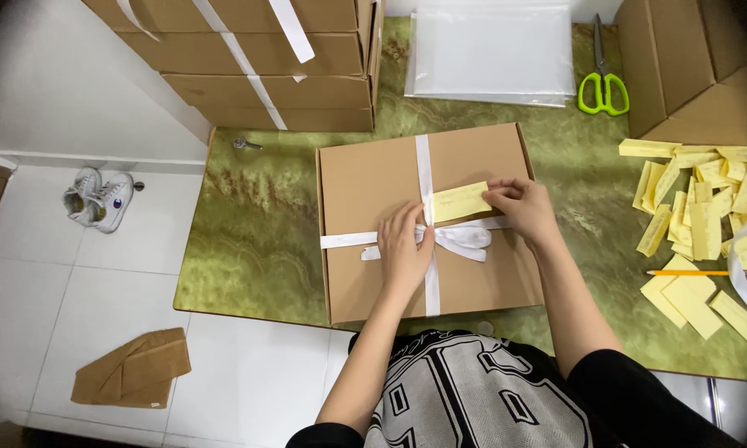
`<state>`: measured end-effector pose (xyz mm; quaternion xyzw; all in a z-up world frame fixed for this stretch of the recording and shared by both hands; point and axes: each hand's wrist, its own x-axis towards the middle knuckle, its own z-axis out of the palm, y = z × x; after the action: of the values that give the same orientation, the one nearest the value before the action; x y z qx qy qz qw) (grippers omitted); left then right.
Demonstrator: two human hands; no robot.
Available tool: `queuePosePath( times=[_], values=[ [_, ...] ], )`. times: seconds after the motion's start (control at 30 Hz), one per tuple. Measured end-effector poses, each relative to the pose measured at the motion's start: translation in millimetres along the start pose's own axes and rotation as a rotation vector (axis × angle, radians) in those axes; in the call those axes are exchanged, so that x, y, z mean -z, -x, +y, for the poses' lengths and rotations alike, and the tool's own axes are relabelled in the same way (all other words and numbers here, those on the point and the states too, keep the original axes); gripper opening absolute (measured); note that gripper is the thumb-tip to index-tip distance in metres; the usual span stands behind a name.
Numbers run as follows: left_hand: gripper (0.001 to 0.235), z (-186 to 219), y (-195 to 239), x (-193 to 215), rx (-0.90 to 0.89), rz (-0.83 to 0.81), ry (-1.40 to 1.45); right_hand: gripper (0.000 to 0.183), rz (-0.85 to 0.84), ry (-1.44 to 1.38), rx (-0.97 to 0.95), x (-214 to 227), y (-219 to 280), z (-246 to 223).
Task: The person unboxes a black garment from a plastic bag inside a cardboard box, unfolds and hangs it on a clothes rack, then puts the empty bag back into the box.
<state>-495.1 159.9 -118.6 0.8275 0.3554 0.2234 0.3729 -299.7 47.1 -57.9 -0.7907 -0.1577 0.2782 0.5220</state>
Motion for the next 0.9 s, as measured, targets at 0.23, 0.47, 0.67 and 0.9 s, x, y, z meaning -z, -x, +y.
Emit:
queuePosePath(
  times=[0.23,0.47,0.67,0.9],
  values=[
    [0.056,57.1,-15.5,36.5,-0.164,0.036,0.233,0.04,-0.06,-0.249,0.241,33.3,11.0,-1.5],
    [0.057,82.9,-33.0,59.9,-0.11,-0.154,0.482,0.04,-0.129,-0.363,0.299,33.5,23.0,-15.6],
    [0.036,73.2,-35.8,51.9,0.415,-0.306,1.136,0.031,-0.146,-0.444,0.31,22.7,41.6,-47.6],
    [0.023,24.0,-34.7,16.3,0.733,-0.44,1.437,0.051,-0.281,-0.245,0.337,-6.0,56.0,-70.1]
  ],
)
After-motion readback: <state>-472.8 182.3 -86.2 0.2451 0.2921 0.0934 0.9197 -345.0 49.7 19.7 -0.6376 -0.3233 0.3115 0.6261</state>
